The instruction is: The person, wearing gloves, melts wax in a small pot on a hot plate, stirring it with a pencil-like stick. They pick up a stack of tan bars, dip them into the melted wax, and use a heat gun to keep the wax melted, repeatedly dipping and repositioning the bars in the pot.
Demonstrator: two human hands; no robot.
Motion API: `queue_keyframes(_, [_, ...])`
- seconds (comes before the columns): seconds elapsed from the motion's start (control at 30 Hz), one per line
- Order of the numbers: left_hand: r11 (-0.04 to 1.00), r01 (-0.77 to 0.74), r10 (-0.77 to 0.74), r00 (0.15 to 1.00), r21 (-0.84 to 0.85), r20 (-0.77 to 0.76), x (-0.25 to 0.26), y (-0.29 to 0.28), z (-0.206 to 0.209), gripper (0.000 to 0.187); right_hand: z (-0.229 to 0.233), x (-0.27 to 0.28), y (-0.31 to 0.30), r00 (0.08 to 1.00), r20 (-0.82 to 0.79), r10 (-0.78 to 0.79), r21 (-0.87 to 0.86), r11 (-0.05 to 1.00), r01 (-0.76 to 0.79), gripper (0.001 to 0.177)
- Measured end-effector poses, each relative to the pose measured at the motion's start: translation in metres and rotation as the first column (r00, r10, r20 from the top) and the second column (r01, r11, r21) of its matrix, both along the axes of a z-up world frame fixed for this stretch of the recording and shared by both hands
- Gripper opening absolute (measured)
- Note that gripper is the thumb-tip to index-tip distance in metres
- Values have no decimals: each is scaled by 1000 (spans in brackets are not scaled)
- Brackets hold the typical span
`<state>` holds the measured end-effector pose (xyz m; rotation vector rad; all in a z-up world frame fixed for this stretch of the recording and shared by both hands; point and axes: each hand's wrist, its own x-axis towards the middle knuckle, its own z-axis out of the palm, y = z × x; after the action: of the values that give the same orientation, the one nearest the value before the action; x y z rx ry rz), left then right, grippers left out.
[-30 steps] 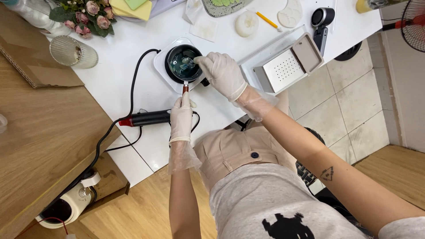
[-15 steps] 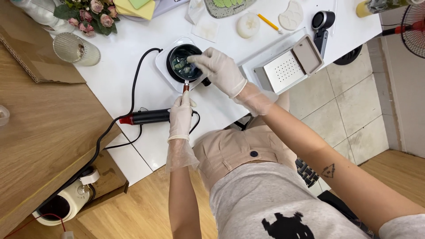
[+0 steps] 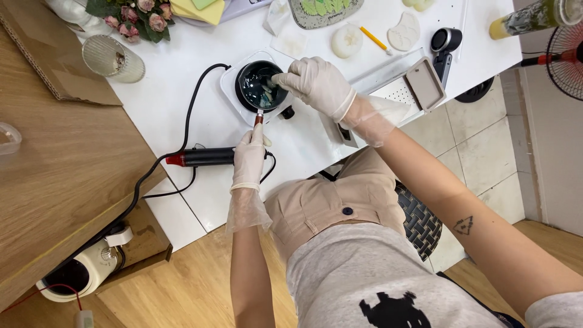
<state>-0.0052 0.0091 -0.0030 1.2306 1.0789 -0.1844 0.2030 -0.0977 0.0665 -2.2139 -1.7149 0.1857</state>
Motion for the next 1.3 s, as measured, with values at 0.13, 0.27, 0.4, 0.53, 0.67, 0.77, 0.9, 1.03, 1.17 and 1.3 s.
queue_keyframes(0.13, [1000, -2, 2, 1000, 9, 4, -2, -3, -6, 49, -22, -18, 0, 980, -63, -188, -33, 982, 186, 15])
queue_keyframes(0.27, [1000, -8, 8, 1000, -15, -5, 0, -2, -3, 49, -21, -33, 8, 536, -639, -552, -237, 804, 545, 22])
queue_keyframes(0.4, [1000, 13, -13, 1000, 9, -19, -1, 1, 0, 49, -16, -34, 10, 497, -743, -448, -117, 818, 563, 22])
queue_keyframes(0.53, [1000, -3, 3, 1000, 8, 15, -3, -4, -15, 49, -6, -24, 5, 880, -338, -334, 43, 929, 369, 22])
queue_keyframes(0.67, [1000, -13, 13, 1000, 6, 19, -3, -4, -17, 49, -18, -26, -3, 971, -66, -228, 36, 972, 231, 20])
queue_keyframes(0.77, [1000, -20, 20, 1000, 6, 15, -3, -4, -10, 49, -17, -37, 0, 822, -384, -421, -68, 900, 430, 20])
queue_keyframes(0.9, [1000, -4, 4, 1000, 21, -18, 0, -2, 0, 49, -7, -39, 6, 685, -528, -502, -118, 842, 526, 21])
queue_keyframes(1.03, [1000, -30, 30, 1000, -3, -9, -5, -2, -6, 48, -5, -40, 8, 937, -97, -335, 5, 942, 337, 21])
queue_keyframes(1.17, [999, -46, 46, 999, -19, 5, -3, -1, -13, 48, -30, -38, 7, 794, -356, -492, -113, 867, 486, 22])
queue_keyframes(1.3, [969, -142, 148, 989, -203, 15, -7, -12, -23, 44, -26, -42, 11, 294, -719, -630, -366, 702, 611, 31])
